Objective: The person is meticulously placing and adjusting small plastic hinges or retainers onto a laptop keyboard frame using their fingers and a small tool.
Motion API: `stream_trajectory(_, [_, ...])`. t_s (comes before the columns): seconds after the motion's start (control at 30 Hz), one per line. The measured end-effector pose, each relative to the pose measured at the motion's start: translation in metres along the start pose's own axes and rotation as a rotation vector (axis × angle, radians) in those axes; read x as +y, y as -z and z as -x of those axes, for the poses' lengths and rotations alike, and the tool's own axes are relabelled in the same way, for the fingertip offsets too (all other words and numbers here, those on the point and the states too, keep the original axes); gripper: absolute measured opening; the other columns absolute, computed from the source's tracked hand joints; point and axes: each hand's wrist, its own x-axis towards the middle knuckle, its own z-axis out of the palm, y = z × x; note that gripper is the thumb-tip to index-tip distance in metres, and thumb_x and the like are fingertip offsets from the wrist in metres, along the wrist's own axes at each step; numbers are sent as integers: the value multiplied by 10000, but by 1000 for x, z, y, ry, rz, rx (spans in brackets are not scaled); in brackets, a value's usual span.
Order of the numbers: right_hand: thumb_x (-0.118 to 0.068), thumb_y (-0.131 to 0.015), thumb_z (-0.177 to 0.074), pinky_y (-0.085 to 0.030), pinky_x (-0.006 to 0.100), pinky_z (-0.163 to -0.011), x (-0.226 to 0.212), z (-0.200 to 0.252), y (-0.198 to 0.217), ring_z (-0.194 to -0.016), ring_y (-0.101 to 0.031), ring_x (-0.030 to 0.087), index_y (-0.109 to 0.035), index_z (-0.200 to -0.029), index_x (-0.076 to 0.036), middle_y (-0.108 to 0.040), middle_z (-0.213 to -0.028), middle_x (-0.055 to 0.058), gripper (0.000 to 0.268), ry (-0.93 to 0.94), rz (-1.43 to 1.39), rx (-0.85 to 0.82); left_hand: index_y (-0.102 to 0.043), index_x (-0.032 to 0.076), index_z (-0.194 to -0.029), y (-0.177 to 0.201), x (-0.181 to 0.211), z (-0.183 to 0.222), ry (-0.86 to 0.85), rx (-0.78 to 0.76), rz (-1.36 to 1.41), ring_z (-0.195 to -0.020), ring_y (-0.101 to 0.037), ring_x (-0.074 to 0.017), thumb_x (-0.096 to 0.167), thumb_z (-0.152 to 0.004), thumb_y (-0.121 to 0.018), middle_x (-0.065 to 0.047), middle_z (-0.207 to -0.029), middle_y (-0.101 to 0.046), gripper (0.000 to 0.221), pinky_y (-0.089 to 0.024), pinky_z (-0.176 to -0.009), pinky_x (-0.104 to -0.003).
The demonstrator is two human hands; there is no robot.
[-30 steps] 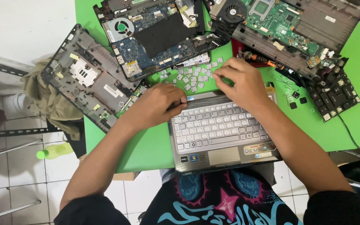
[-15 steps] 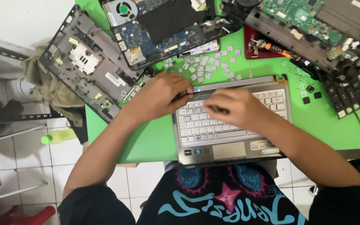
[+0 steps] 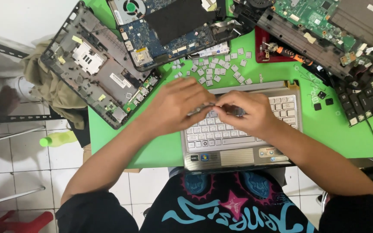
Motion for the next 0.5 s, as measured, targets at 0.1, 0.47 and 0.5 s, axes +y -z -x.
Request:
stream_trajectory(0.1, [36, -755, -891, -582, 296, -513, -9, -8, 3, -565, -709, 172, -699, -886, 15, -739, -754, 107, 60, -28, -191, 10, -705, 95, -963, 9, 12, -6, -48, 72, -91, -779, -617, -264, 166, -950, -742, -50, -893, -689, 81, -521, -673, -353])
stream_trajectory(0.47, [89, -672, -920, -649, 348, -566, 1, -12, 3, -703, -755, 263, -719, -991, 140, -720, -948, 278, 99, 1, -359, -49, -707, 87, -935, 4, 7, -6, -45, 197, -169, -734, -617, -253, 129, -1001, -639, -45, -863, -667, 104, -515, -618, -342])
stream_trajectory(0.5, [94, -657, -934, -656, 355, -602, 4, -11, 3, -728, -754, 269, -715, -1006, 142, -714, -972, 281, 104, 7, -346, -59, -706, 85, -926, 4, 6, -7, -44, 205, -167, -726, -621, -258, 135, -1001, -642, -49, -857, -667, 111, -515, -608, -345])
